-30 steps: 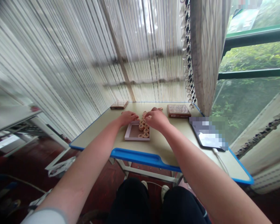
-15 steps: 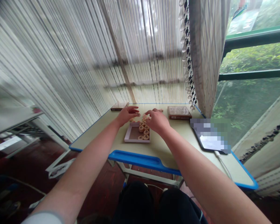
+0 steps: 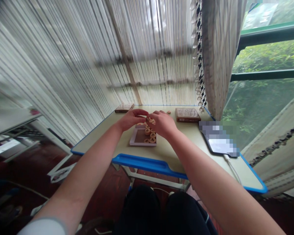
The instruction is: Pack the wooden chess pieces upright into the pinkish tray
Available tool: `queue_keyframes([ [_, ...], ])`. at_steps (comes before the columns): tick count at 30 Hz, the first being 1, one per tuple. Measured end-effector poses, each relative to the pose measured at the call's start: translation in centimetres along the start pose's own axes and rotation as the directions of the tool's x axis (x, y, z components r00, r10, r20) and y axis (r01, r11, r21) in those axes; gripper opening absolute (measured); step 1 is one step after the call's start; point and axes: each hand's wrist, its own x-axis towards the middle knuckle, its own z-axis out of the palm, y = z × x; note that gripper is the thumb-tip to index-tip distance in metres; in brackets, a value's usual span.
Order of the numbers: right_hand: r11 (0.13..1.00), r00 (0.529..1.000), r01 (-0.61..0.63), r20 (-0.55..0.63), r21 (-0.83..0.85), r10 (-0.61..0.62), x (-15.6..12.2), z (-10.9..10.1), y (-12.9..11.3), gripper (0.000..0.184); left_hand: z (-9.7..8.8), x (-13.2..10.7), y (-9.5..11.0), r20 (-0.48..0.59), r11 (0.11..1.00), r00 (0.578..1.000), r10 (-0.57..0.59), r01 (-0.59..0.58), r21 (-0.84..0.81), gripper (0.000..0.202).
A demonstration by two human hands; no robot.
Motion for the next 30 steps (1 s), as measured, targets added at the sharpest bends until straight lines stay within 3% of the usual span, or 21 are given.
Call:
queue_keyframes([
  [2,1.0,1.0,-0.021,0.005,-0.02,0.021,0.0,-0.2,0.1,0.027,0.0,0.1,-0.2,-0.033,0.997,0.999,0.022,-0.019,0.075,0.038],
  [4,0.999,0.998,-0.047,0.038,-0.014,0.047,-0.1,-0.4,0.0,0.026,-0.2,0.3,-0.5,-0.174,0.967,0.982,0.073,-0.027,0.254,0.026],
  [6,0.998,0.993,-0.054,0.11,0.019,0.051,-0.2,-0.6,-0.4,0.026,-0.6,0.5,-0.8,-0.327,0.868,0.929,0.176,0.01,0.496,0.023],
  [8,0.998,0.977,-0.037,0.211,0.058,0.024,-0.4,-0.8,-0.9,0.026,-1.1,0.6,-1.2,-0.379,0.743,0.885,0.272,0.056,0.666,0.028],
  [11,0.996,0.934,-0.007,0.357,0.084,-0.024,-0.8,-1.0,-1.6,0.026,-1.6,0.7,-1.7,-0.381,0.665,0.866,0.324,0.078,0.743,0.031],
  [14,0.996,0.902,0.019,0.427,0.092,-0.057,-1.1,-0.9,-2.0,0.027,-1.8,0.8,-2.1,-0.369,0.634,0.864,0.342,0.078,0.77,0.029],
  [23,0.997,0.954,0.04,0.3,-0.061,-0.02,-1.3,-0.2,-2.2,0.023,-2.0,1.0,-3.2,-0.297,0.556,0.886,0.356,0.055,0.829,0.025],
  [30,0.995,0.917,0.063,0.398,-0.077,-0.028,-1.4,-0.2,-2.2,0.026,-2.1,1.2,-3.4,-0.29,0.56,0.881,0.374,0.035,0.828,0.026],
])
